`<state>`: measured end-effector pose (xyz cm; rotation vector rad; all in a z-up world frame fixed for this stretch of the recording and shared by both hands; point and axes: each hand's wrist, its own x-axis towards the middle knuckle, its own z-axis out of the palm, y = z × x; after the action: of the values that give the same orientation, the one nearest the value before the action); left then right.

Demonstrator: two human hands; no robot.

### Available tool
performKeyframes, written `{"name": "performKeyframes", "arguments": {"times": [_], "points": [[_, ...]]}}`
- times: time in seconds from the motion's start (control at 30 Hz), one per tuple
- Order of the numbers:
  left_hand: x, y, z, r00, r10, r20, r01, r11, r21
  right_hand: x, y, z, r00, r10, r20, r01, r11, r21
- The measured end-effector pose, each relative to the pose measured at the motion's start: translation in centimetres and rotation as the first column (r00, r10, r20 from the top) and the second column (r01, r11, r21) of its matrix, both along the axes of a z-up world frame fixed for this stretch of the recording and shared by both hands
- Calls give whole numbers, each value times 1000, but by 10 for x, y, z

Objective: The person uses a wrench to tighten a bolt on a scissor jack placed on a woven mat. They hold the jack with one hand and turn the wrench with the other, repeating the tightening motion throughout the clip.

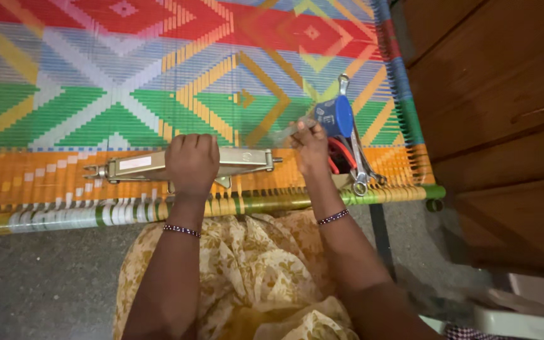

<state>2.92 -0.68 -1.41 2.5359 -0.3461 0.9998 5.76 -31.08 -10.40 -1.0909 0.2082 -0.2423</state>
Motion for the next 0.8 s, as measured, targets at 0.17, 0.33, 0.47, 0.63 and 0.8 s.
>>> {"name": "performKeyframes", "arguments": {"times": [0.17, 0.33, 0.47, 0.63, 0.8], "points": [[2, 2, -6, 991, -95, 90, 102, 992, -75, 4, 5, -11, 1000, 16, 11, -16, 999, -35], [8, -4, -18, 993, -37, 116, 48, 994, -94, -7, 4, -10, 998, 54, 41, -49, 994, -98], [16, -2, -21, 983, -47, 176, 62, 995, -81, -6, 7, 2, 991, 121, 64, -114, 988, -107], [19, -4, -17, 986, -22, 166, 37, 995, -90, -6, 13, 16, 986, 159, 44, -151, 977, -150], [18, -3, -20, 985, -49, 163, 65, 994, -89, -6, 17, 20, 985, 172, 11, -167, 971, -169]]}}
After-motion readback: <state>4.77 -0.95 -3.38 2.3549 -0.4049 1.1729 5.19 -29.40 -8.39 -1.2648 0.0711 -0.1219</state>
